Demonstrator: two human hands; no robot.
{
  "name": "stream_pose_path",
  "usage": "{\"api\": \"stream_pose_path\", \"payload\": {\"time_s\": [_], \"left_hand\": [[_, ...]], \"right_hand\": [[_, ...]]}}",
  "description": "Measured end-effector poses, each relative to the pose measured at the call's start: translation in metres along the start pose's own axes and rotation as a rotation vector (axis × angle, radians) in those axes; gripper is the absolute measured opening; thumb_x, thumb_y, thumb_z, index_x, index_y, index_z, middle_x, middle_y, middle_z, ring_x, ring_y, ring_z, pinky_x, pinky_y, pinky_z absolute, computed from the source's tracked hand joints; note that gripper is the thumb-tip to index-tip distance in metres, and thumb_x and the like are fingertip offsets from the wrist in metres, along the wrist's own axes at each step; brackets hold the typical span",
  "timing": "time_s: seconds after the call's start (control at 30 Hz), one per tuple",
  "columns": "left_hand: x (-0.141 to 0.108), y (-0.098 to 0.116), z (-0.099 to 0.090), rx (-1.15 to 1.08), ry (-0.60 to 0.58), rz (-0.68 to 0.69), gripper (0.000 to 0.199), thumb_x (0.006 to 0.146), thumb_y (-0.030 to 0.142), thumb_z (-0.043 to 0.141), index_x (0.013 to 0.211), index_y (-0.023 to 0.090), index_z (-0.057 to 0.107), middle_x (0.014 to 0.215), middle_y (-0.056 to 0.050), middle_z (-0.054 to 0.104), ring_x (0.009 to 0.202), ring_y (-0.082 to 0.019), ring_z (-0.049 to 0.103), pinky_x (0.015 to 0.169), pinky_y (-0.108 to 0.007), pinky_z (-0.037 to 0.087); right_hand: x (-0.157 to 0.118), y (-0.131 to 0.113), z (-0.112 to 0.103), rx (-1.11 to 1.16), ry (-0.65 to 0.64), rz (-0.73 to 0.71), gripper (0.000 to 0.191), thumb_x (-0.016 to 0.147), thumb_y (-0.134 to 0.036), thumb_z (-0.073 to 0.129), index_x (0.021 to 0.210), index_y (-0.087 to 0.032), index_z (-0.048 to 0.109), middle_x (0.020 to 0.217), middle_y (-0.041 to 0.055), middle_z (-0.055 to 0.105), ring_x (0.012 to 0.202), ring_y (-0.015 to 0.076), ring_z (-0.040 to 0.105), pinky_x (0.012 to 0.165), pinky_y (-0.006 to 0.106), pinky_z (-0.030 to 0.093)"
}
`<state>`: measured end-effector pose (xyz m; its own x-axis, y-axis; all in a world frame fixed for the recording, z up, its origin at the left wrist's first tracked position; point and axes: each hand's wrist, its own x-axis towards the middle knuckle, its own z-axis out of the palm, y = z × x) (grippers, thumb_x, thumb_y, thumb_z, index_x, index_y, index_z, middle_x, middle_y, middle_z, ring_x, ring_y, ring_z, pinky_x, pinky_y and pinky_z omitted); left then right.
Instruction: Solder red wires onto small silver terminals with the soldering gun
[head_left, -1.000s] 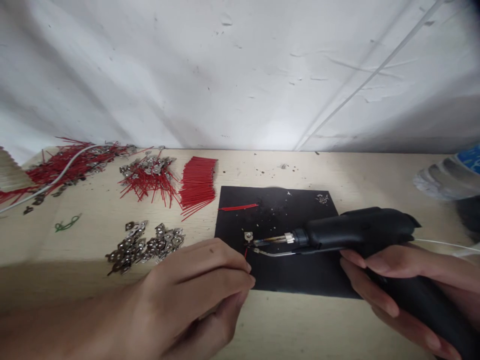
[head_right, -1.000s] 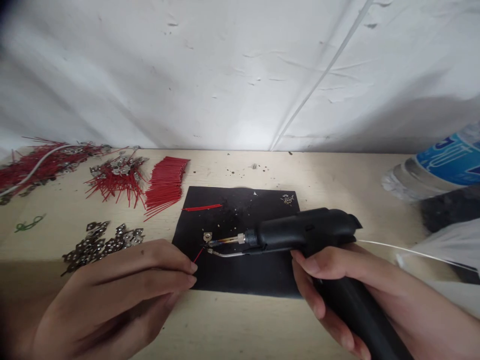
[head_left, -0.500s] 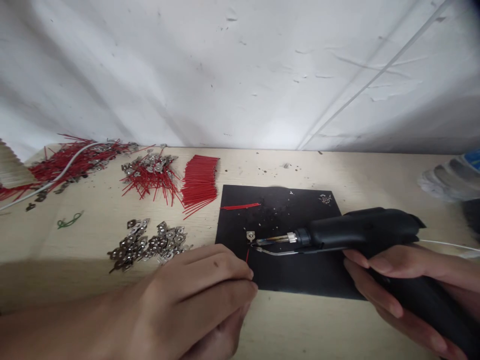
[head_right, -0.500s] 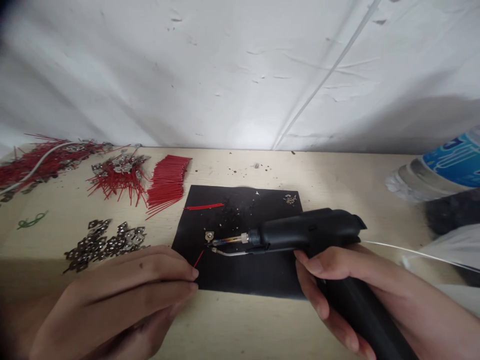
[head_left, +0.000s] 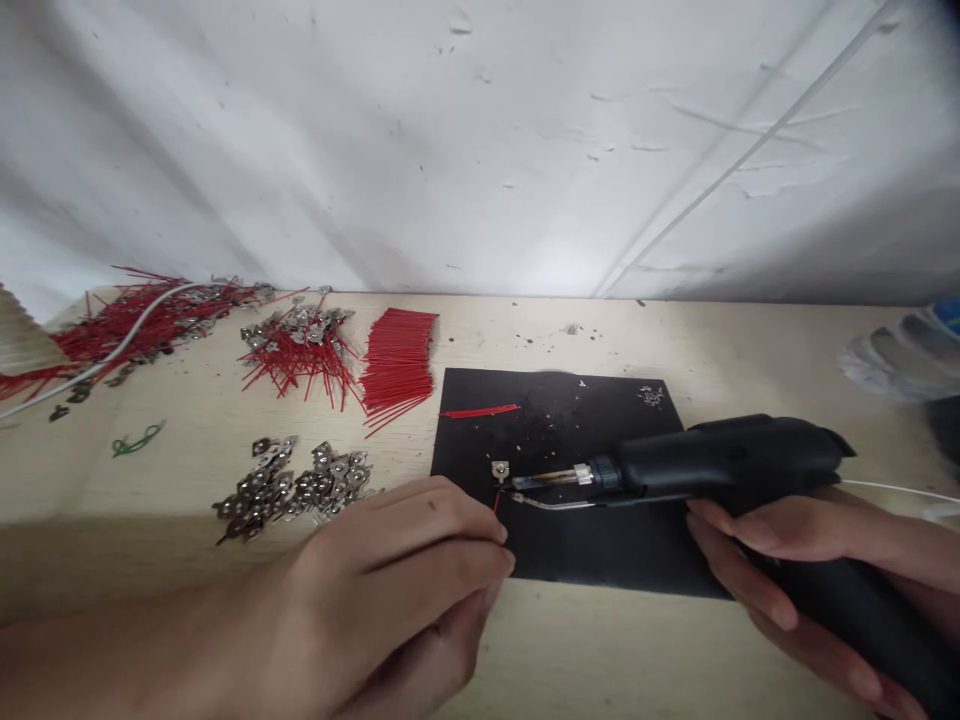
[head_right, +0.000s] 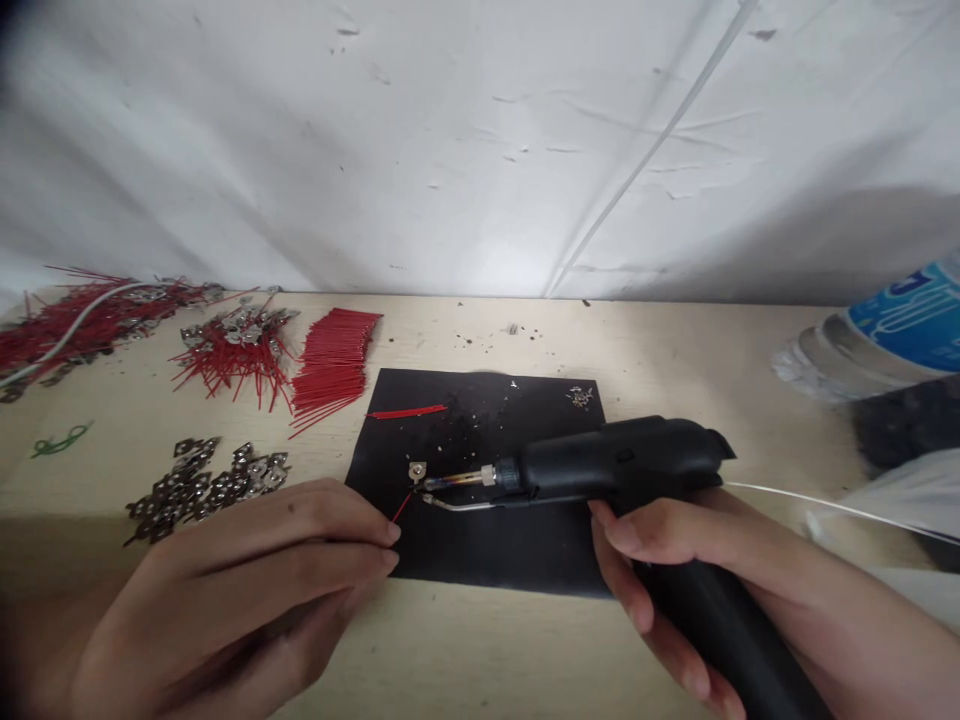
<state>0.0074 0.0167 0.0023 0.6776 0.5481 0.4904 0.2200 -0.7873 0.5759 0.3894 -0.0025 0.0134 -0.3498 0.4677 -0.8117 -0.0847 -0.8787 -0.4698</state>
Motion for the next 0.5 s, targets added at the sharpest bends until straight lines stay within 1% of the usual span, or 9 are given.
{"api": "stream_pose_path", "payload": {"time_s": [0.07,0.2,0.33,0.4,0.5], "left_hand": [[0.0008,-0.0008,-0.0001,0.000,-0.002,-0.006,0.033,0.105,-0.010,0.069,0.125,0.008,0.088,0.118,-0.014,0.092,0.099,-0.016,0.090,0.088,-0.019,0.078],[0.0030,-0.0014,0.0001,-0.014,-0.012,-0.029,0.032,0.106,-0.009,0.069,0.126,0.007,0.088,0.121,-0.014,0.093,0.104,-0.016,0.091,0.093,-0.019,0.079],[0.0004,-0.0002,-0.0004,-0.010,-0.009,-0.035,0.035,0.105,-0.010,0.068,0.126,0.008,0.088,0.122,-0.012,0.092,0.103,-0.014,0.090,0.090,-0.017,0.078],[-0.0016,0.0008,-0.0009,-0.005,-0.008,-0.025,0.034,0.106,-0.010,0.067,0.125,0.009,0.088,0.121,-0.011,0.092,0.103,-0.014,0.090,0.091,-0.017,0.078],[-0.0023,0.0022,-0.0010,0.002,-0.002,-0.039,0.033,0.107,-0.009,0.068,0.126,0.010,0.088,0.121,-0.011,0.092,0.103,-0.013,0.090,0.093,-0.016,0.078]], "right_hand": [[-0.0003,0.0003,0.0002,-0.004,0.007,-0.011,0.063,0.077,-0.074,0.125,0.074,-0.019,0.094,0.055,0.0032,0.063,0.048,0.0101,0.059,0.045,0.013,0.050],[-0.0005,-0.0011,0.0009,-0.007,-0.016,-0.018,0.064,0.078,-0.074,0.125,0.073,-0.019,0.093,0.056,0.0028,0.064,0.049,0.0097,0.058,0.048,0.014,0.053],[0.0014,0.0011,-0.0024,0.000,-0.018,-0.012,0.062,0.081,-0.072,0.124,0.075,-0.019,0.094,0.057,0.0040,0.066,0.049,0.0101,0.059,0.047,0.014,0.053],[0.0021,0.0038,-0.0037,0.000,-0.013,-0.020,0.061,0.081,-0.073,0.123,0.074,-0.020,0.094,0.055,0.0042,0.066,0.047,0.0102,0.056,0.045,0.014,0.051],[0.0015,0.0056,-0.0022,-0.014,0.011,-0.034,0.063,0.076,-0.076,0.124,0.071,-0.021,0.093,0.053,0.0028,0.062,0.046,0.0098,0.054,0.042,0.012,0.047]]}}
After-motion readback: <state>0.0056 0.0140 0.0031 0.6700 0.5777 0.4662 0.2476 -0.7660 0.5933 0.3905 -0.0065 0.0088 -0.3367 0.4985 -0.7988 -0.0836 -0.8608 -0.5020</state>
